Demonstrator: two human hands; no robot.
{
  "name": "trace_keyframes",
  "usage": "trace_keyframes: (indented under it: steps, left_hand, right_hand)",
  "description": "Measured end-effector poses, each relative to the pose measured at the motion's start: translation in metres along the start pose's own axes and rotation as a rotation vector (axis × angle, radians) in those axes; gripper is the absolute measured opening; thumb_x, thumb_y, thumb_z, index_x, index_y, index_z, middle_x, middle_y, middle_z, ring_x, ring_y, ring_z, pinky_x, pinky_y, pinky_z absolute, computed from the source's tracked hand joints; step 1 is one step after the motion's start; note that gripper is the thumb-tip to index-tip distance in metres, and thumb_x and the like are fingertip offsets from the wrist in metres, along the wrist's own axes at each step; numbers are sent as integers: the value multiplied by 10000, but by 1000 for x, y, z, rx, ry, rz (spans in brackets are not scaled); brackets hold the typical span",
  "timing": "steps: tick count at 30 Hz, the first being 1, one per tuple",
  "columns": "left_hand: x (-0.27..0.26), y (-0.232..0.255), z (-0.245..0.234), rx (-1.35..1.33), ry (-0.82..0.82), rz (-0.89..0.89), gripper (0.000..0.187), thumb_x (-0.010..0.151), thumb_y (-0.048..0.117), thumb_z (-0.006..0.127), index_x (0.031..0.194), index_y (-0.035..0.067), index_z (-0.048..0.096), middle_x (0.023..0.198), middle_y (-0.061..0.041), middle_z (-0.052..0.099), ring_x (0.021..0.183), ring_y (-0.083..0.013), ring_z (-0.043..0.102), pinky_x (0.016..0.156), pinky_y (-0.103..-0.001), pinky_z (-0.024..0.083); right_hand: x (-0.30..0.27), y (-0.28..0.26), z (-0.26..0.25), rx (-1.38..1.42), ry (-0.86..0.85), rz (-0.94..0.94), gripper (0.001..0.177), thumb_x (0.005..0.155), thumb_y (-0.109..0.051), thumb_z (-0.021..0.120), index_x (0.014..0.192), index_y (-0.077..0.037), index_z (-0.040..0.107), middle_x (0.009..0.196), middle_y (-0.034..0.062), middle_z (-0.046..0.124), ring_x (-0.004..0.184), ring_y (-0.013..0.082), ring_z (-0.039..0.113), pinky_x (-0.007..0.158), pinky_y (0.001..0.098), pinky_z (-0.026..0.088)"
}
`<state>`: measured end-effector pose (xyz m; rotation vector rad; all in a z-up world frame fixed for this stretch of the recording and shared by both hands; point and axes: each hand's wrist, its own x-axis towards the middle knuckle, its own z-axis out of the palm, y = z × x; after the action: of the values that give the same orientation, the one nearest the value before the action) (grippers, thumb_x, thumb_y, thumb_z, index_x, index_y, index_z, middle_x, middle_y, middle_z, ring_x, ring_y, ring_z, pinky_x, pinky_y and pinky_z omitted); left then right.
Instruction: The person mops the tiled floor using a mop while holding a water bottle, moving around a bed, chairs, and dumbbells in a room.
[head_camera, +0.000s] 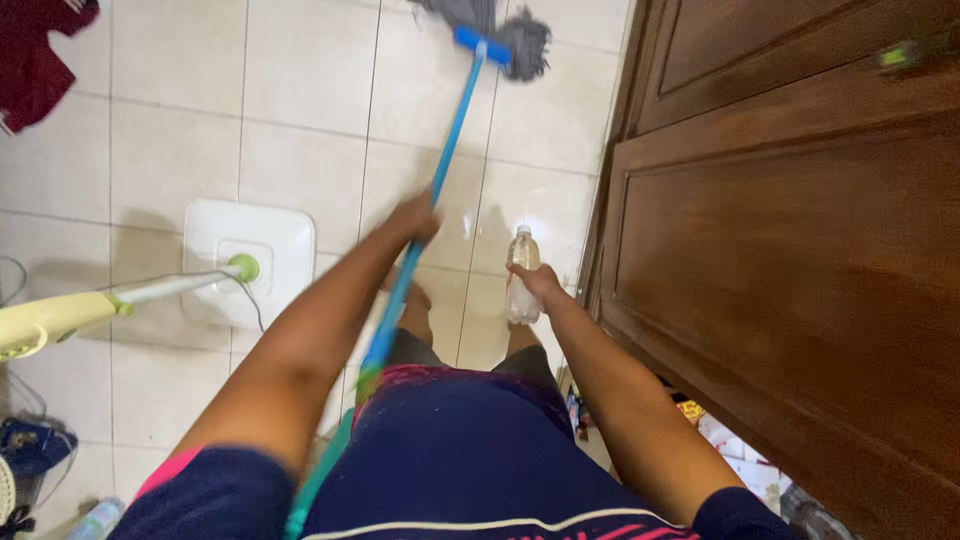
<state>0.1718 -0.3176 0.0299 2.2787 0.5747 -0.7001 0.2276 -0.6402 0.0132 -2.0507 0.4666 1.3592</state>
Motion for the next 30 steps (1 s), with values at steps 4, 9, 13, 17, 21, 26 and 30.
trace_keyframes:
  steps: [4,9,13,17,21,26,30]
  left_hand:
    - [-147,-71,42,-18,-52,174,589,1021,341,584,1532,125,386,1068,-287,714,948,-471,696,816,-555,545]
    - [-274,-70,71,-68,-364,-266,682,894,281,586,1548,241,395,787,-199,754,690,-383,761,699,-497,608]
    - [-259,-10,113,-78,-154,32,516,862,284,649,1349,126,580,957,-243,732,897,-444,701,814,-534,539]
    - [-122,82,163,-20,-31,122,439,849,269,612,1224,51,681,987,-273,713,931,-439,699,832,-563,532]
    - [21,181,178,-271,-141,-129,355,923,257,582,1193,33,634,949,-247,733,858,-409,746,789,-527,597]
    - [39,257,241,532,51,505,216,913,191,587,948,134,792,1063,-201,751,1012,-341,724,1128,-432,468]
    - [-23,213,243,-187,-20,3,625,850,233,571,1402,-42,469,1146,-292,706,1069,-412,687,962,-455,558]
  right_hand:
    - [10,15,-34,74,-50,-55,708,796,-449,831,1131,141,629,975,245,727,803,350,756,677,466,624]
    - [20,36,-88,120,-63,-81,662,782,-419,824,1113,129,657,986,250,739,786,339,756,644,451,619]
    - [27,63,-131,94,-29,-101,627,791,-424,809,1081,120,692,957,248,751,772,324,753,654,433,608]
    - [28,92,-159,-30,-10,-121,650,817,-473,825,1129,80,684,987,207,723,831,290,729,727,418,582]
    - [11,103,-175,3,-32,-97,592,800,-425,816,1126,53,692,972,200,747,809,306,738,717,434,578]
    - [-25,118,-181,-23,-7,-102,572,799,-425,815,1097,55,726,940,193,755,780,301,750,705,437,585]
    - [-58,122,-172,-24,14,-65,622,807,-471,811,1127,49,694,985,190,753,811,288,759,724,432,598]
